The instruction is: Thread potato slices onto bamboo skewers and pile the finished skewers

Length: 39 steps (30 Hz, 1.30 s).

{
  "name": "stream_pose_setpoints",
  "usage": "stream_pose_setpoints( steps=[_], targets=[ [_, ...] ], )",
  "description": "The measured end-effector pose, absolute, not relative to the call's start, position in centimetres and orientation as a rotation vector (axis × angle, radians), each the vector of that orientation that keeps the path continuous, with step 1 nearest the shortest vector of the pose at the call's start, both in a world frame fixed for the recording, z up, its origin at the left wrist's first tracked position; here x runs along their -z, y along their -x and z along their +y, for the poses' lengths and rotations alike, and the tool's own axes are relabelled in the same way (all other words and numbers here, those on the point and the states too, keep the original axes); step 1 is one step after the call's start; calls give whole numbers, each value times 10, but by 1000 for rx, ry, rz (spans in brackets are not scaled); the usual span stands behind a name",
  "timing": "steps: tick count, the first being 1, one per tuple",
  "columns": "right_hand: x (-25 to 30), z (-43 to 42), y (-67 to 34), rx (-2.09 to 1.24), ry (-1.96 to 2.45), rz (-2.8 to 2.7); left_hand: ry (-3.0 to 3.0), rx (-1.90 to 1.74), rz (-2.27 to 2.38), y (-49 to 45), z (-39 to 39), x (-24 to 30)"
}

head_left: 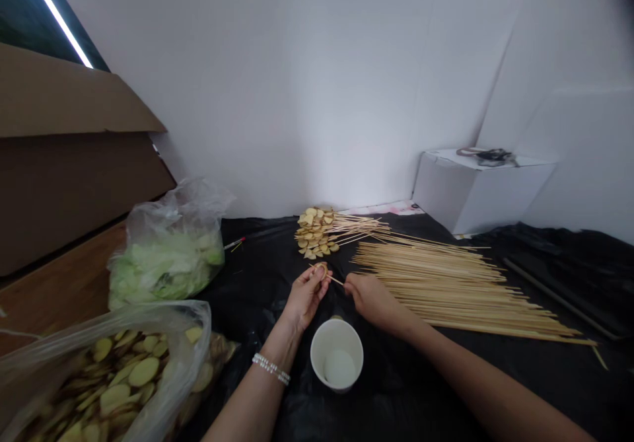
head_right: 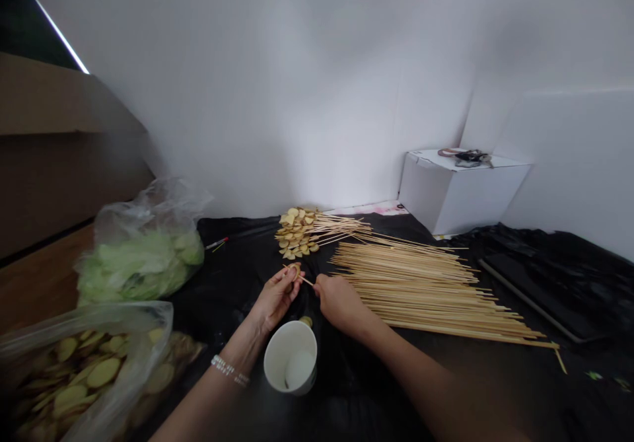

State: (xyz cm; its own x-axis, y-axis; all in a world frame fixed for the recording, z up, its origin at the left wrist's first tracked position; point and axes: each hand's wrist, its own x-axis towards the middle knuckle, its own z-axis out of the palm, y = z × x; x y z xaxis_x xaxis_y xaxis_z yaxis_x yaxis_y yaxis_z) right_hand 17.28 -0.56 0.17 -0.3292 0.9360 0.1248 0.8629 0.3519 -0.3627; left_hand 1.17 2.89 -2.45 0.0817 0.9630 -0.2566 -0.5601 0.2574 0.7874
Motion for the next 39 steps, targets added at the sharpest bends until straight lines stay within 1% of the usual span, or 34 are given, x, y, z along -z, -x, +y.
stream_pose_setpoints(
  steps=[3,9,14,19,27,35,39],
  targets=[
    [-1,-4,-174,-384,1554,-2286,-581,-1234,885,-11,29,25],
    [3,-7,-172,-199,1599,-2292,-554,-1261,899,-12,29,23],
    [1,-9,-172,-112,1599,-2320,-522,-1301,911,-12,30,21],
    [0,-9,-172,-123,1615,-2351,-507,-1298,910,-11,30,20],
    [4,-5,-171,-247,1667,-2336,-528,-1288,888,-10,32,25],
    [2,-8,-170,-117,1675,-2340,-519,-1285,891,-9,33,26],
    [2,-8,-170,-114,1659,-2353,-508,-1288,893,-9,32,26]
  ],
)
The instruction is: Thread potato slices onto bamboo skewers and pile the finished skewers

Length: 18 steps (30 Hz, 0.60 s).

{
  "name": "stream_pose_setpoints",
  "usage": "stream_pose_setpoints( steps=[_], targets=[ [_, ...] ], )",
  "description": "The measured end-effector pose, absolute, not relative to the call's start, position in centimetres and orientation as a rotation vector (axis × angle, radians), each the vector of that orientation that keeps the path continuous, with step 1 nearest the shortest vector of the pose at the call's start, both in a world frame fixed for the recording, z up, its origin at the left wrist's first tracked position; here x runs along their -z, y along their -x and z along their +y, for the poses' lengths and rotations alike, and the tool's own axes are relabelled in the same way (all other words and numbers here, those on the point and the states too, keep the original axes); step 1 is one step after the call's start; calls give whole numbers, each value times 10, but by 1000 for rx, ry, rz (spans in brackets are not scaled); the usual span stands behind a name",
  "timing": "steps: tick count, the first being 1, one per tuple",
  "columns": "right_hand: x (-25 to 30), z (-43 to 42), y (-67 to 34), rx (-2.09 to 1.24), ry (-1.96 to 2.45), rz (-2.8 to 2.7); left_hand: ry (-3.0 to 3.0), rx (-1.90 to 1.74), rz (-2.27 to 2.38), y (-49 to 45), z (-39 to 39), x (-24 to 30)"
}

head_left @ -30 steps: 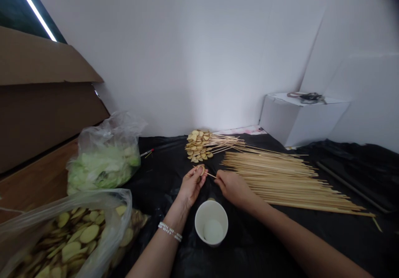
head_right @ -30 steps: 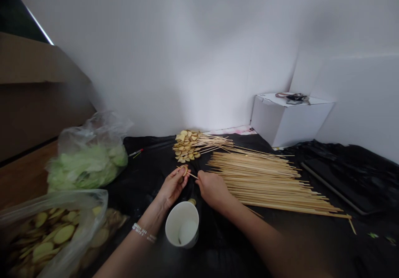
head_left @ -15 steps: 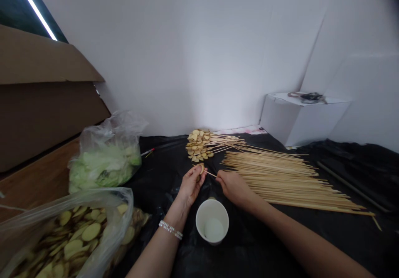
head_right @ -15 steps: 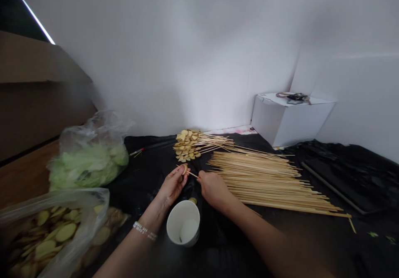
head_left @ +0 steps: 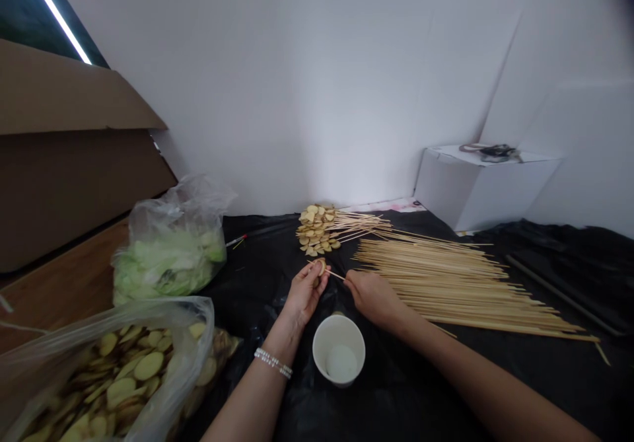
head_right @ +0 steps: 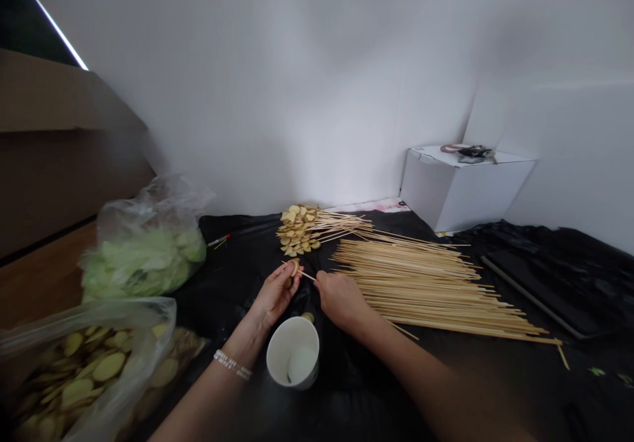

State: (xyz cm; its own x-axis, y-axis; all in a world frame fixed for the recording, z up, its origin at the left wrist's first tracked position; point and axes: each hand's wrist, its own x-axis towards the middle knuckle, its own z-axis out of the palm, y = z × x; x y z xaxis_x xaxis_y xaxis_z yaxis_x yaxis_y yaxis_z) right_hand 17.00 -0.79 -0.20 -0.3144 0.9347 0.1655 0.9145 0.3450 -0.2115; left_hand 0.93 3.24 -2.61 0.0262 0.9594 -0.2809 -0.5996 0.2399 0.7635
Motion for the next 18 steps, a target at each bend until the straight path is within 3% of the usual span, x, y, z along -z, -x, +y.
stream_pose_setpoints(
  steps=[18],
  targets=[
    [7,-11,-168,-58,1641,-2379,-511,-1259,894,-11,32,24]
  ],
)
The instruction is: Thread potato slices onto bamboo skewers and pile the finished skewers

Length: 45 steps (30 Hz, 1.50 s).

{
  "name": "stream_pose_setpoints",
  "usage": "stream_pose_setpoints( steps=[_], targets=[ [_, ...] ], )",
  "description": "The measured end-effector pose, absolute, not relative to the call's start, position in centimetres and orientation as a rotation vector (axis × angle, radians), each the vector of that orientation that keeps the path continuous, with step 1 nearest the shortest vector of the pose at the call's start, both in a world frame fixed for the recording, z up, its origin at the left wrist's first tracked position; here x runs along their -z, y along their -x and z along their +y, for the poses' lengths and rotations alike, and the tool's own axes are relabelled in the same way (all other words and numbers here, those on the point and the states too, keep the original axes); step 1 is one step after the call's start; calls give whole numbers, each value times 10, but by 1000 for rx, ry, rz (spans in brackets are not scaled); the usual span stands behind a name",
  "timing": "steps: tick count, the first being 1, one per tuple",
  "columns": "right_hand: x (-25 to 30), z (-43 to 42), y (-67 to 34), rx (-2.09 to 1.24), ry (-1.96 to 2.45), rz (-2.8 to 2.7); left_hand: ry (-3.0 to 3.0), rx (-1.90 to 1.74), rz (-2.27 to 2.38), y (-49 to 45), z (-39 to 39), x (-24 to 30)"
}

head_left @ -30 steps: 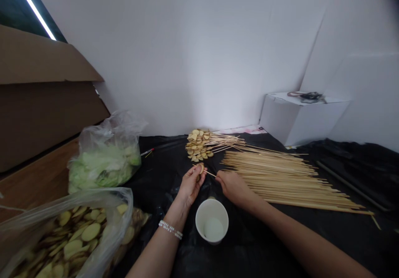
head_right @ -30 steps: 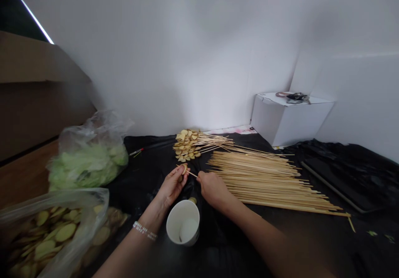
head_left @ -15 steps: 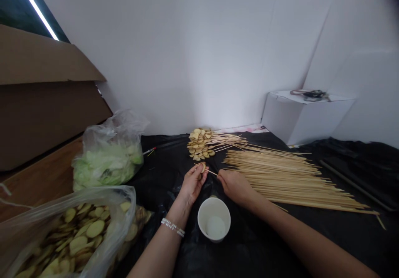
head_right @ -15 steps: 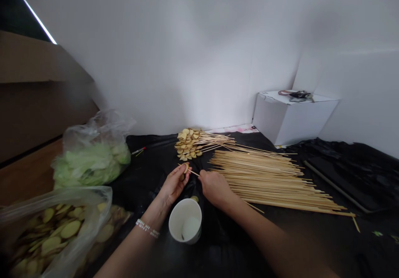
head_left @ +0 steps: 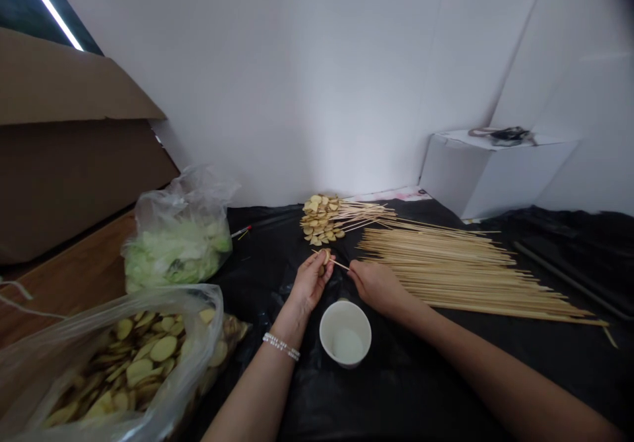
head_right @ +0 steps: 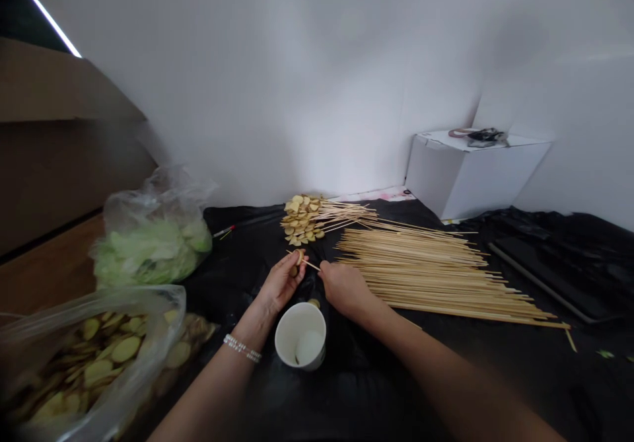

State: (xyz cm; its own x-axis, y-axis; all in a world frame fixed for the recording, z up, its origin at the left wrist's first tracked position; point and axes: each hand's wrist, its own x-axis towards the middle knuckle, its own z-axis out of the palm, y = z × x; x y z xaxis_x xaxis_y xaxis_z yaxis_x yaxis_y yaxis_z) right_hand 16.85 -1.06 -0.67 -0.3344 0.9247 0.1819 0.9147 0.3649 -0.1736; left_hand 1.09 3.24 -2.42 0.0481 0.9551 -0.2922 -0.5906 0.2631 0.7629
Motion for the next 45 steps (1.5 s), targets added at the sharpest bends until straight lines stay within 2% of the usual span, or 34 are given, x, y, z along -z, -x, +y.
stream_pose_setpoints(
  steps=[45],
  targets=[
    [-5,-14,-170,-17,1667,-2419,-514,-1255,883,-13,29,24]
  ],
)
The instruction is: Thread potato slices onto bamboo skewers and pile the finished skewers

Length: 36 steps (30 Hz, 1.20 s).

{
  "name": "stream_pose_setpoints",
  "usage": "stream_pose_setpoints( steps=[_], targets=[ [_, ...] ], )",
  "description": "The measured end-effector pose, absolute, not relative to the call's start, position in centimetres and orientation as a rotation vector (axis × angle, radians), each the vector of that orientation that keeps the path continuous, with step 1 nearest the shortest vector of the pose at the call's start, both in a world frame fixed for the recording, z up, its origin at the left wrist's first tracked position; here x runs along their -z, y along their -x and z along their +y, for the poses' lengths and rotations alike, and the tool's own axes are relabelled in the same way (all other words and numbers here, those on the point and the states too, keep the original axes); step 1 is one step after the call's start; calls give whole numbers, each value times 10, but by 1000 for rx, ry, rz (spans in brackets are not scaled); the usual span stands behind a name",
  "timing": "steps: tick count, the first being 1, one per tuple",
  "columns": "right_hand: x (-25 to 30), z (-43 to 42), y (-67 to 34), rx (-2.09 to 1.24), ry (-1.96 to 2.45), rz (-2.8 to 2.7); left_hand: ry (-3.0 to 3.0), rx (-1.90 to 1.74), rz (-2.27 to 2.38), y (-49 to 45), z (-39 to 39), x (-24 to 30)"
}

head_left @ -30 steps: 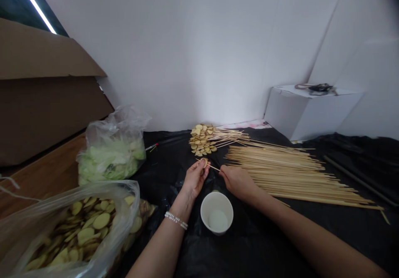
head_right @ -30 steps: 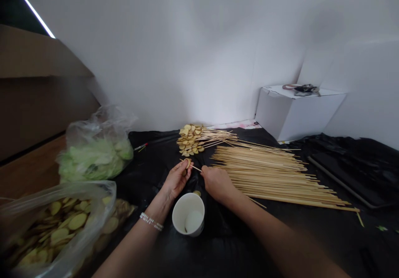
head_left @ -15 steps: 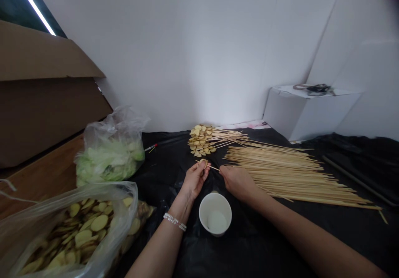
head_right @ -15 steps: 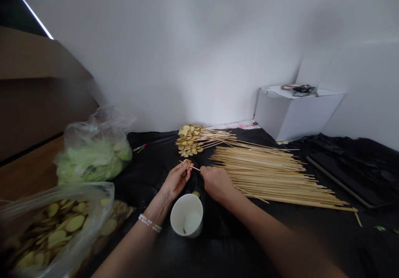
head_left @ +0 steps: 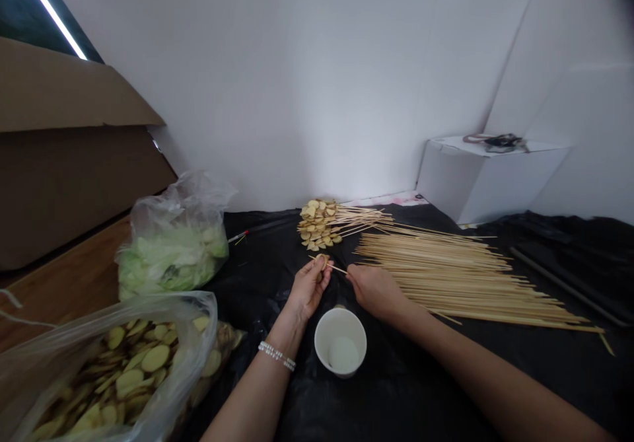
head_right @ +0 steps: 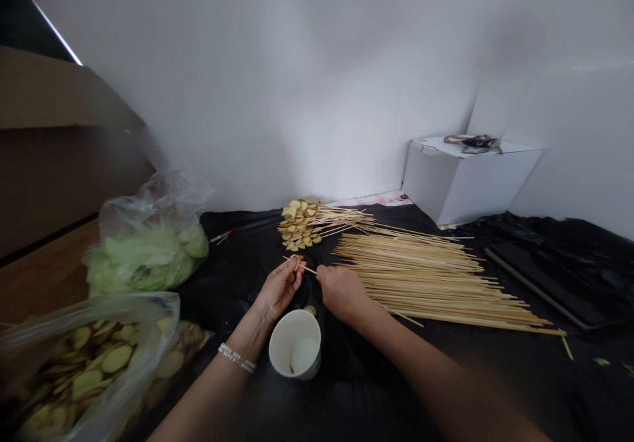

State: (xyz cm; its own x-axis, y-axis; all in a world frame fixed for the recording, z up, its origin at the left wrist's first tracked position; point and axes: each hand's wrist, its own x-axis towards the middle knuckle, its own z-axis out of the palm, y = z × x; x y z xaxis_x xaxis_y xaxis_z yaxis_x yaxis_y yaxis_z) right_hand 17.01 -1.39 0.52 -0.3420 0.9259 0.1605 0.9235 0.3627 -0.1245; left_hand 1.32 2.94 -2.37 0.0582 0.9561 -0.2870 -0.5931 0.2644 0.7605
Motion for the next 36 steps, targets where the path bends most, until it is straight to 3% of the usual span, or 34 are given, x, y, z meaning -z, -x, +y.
stream_pose_setpoints(
  steps=[36],
  targets=[
    [-1,-10,-175,28,1595,-2360,-420,-1193,759,-9,30,15]
  ],
)
